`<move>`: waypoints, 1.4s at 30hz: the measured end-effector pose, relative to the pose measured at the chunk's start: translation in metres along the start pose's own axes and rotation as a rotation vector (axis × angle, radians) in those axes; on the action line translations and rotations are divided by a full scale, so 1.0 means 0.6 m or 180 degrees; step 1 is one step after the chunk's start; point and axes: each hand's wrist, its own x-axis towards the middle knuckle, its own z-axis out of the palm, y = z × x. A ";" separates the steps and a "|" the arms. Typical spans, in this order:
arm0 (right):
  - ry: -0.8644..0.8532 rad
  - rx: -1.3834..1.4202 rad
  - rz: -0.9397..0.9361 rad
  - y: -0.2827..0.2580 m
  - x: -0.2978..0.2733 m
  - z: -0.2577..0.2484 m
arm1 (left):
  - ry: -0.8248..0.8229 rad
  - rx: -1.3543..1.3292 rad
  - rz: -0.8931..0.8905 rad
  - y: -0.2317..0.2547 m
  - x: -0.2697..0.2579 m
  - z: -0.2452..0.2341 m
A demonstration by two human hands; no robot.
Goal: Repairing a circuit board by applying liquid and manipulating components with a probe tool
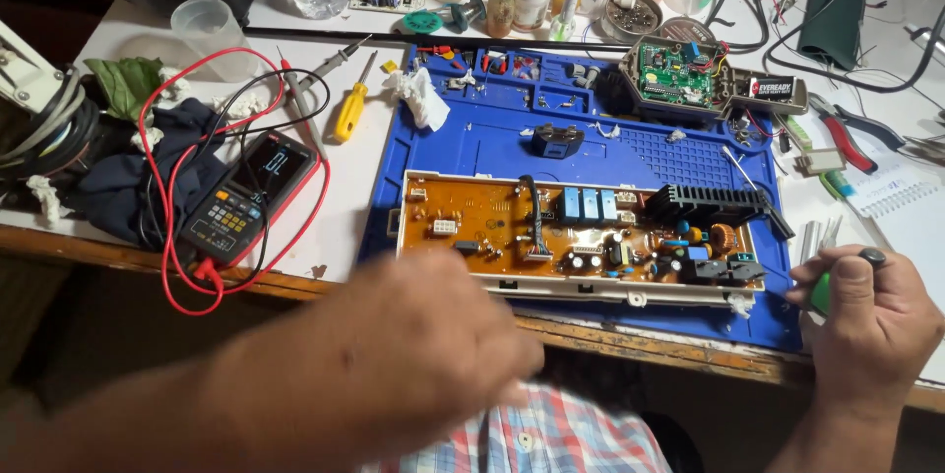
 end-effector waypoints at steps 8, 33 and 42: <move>0.0004 -0.0505 -0.0395 -0.011 -0.001 0.003 | 0.0334 -0.1784 -0.0353 0.050 -0.029 0.208; -0.0740 -0.0552 -0.0531 -0.198 -0.237 0.129 | 0.1152 -0.1885 -0.1163 0.085 0.036 0.324; -0.0682 -0.0288 0.0035 -0.220 -0.260 0.139 | 0.0545 -0.2698 -0.1190 0.092 0.028 0.342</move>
